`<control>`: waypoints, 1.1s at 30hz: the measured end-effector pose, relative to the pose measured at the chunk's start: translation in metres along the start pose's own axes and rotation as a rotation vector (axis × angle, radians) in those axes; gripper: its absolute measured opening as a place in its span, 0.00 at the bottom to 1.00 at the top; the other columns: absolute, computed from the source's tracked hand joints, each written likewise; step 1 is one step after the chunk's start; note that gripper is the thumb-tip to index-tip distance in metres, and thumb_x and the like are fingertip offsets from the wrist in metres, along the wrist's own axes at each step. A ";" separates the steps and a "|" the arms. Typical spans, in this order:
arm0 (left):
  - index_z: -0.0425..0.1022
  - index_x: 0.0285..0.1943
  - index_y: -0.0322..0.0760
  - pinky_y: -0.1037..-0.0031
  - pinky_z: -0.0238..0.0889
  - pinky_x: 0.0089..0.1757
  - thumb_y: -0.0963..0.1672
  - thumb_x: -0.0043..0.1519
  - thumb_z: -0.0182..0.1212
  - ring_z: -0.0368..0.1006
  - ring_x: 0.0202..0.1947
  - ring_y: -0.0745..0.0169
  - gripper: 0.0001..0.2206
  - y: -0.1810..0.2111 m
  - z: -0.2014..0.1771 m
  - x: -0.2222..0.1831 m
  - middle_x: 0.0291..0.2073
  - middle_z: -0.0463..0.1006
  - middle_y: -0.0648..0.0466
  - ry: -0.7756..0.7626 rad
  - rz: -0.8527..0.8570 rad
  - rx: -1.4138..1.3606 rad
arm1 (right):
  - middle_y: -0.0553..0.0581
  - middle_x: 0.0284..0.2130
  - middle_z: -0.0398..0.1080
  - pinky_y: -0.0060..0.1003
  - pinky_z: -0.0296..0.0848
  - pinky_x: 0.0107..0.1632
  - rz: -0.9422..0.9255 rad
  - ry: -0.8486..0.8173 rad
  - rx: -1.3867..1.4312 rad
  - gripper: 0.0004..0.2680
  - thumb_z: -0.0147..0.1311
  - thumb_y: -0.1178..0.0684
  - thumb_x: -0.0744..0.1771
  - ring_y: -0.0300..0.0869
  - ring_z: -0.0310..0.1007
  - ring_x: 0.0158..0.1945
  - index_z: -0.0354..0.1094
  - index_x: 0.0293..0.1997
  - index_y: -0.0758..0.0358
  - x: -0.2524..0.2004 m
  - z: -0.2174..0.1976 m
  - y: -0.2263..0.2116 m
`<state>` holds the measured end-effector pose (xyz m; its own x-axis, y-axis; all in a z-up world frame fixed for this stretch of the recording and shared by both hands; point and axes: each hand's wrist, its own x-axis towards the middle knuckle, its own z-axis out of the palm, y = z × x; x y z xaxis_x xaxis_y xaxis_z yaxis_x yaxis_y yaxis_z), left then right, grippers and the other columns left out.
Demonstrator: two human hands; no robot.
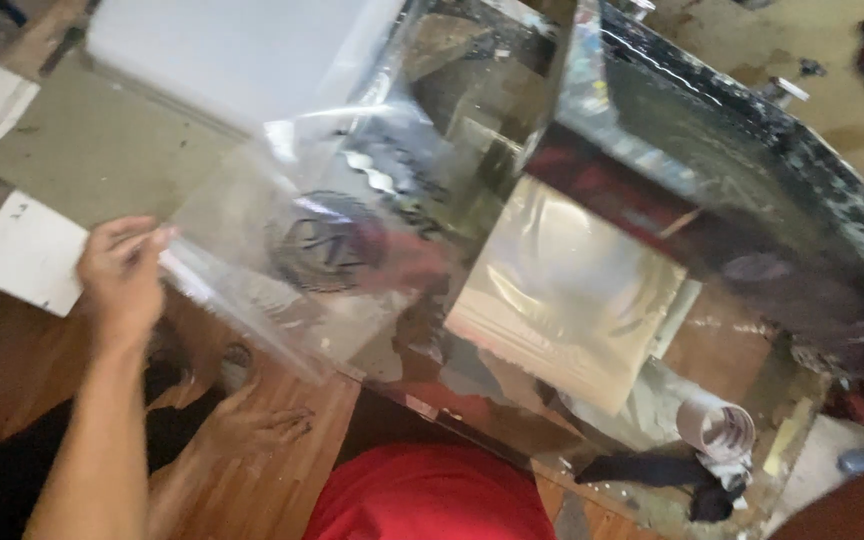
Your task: The person performs screen printing on plastic bags by placing a bag under a screen, using a squeegee to spread ink, and lifting the screen to reveal the printed logo.
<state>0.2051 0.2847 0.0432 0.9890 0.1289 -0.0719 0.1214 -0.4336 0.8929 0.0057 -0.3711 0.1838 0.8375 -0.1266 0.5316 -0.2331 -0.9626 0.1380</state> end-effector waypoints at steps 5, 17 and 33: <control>0.63 0.69 0.12 0.38 0.48 0.64 0.33 0.63 0.75 0.57 0.68 0.14 0.28 0.025 0.009 -0.044 0.69 0.62 0.18 0.289 0.437 0.474 | 0.89 0.61 0.72 0.59 0.68 0.62 0.204 0.023 0.049 0.14 0.57 0.57 0.84 0.72 0.71 0.66 0.69 0.70 0.89 -0.026 -0.051 -0.023; 0.52 0.33 0.47 0.83 0.58 0.39 0.43 0.64 0.70 0.59 0.34 0.75 0.22 0.100 0.218 -0.230 0.33 0.51 0.61 -0.524 -0.629 -0.691 | 0.58 0.54 0.73 0.50 0.59 0.59 0.060 -0.416 0.324 0.20 0.61 0.53 0.67 0.53 0.70 0.55 0.67 0.68 0.57 -0.048 -0.041 -0.117; 0.67 0.37 0.40 0.74 0.72 0.43 0.43 0.62 0.71 0.75 0.38 0.67 0.12 0.068 0.242 -0.223 0.32 0.75 0.56 -0.442 -0.859 -0.536 | 0.54 0.51 0.69 0.49 0.54 0.58 -0.093 -0.430 -0.019 0.17 0.56 0.44 0.70 0.49 0.68 0.50 0.66 0.68 0.48 -0.075 0.080 -0.124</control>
<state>0.0128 0.0105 0.0125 0.5489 -0.1742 -0.8175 0.8358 0.1043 0.5390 0.0119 -0.2617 0.0598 0.9840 -0.1312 0.1204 -0.1522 -0.9707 0.1861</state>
